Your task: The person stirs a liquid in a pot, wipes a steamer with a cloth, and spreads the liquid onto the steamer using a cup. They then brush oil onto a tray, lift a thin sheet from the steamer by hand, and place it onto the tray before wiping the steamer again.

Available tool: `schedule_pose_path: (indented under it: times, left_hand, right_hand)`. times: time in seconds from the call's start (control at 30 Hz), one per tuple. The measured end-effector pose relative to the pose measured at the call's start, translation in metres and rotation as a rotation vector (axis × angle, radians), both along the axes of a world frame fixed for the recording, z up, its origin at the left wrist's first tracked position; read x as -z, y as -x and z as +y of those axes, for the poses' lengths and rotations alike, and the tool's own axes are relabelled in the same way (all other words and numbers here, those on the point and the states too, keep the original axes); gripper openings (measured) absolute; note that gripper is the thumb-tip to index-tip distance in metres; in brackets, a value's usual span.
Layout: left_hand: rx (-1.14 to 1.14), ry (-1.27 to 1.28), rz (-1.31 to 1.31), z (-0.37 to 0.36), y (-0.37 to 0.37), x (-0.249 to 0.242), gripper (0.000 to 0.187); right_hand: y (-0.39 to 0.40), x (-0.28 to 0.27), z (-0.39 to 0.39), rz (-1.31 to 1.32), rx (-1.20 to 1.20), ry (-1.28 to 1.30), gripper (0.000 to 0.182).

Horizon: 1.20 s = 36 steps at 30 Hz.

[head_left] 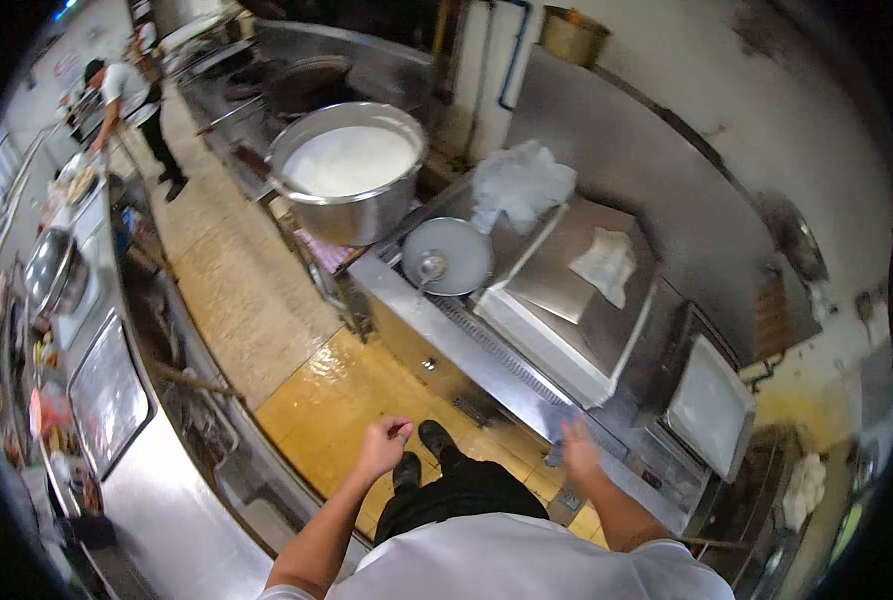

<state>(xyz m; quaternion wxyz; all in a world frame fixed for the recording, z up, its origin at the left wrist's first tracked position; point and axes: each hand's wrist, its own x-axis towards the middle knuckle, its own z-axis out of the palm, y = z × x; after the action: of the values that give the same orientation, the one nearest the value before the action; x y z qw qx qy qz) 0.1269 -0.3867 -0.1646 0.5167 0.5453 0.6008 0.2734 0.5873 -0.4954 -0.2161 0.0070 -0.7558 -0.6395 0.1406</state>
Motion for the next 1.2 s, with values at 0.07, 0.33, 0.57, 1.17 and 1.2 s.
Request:
schedule_pose_path:
  times: [0.07, 0.33, 0.57, 1.17, 1.2]
  left_hand:
    - [0.074, -0.004, -0.012, 0.002, -0.013, 0.002, 0.024]
    - [0.381, -0.010, -0.203, -0.003, -0.148, -0.021, 0.021]
    - [0.385, 0.568, -0.689, -0.042, -0.340, -0.074, 0.035]
    - [0.460, 0.088, 0.213, -0.033, -0.607, 0.069, 0.046]
    - [0.636, -0.189, 0.469, -0.036, -0.610, 0.050, 0.048]
  right_hand:
    - [-0.056, -0.006, -0.054, 0.041, 0.322, -0.003, 0.043]
    - [-0.056, -0.109, -0.067, 0.175, 0.986, -0.618, 0.039]
    - [-0.032, -0.153, -0.056, 0.976, 0.384, -0.417, 0.045]
    - [-0.378, -0.052, -0.037, 1.952, 0.951, 0.152, 0.034]
    - [-0.356, -0.085, -0.033, 1.969, 0.835, 0.200, 0.033]
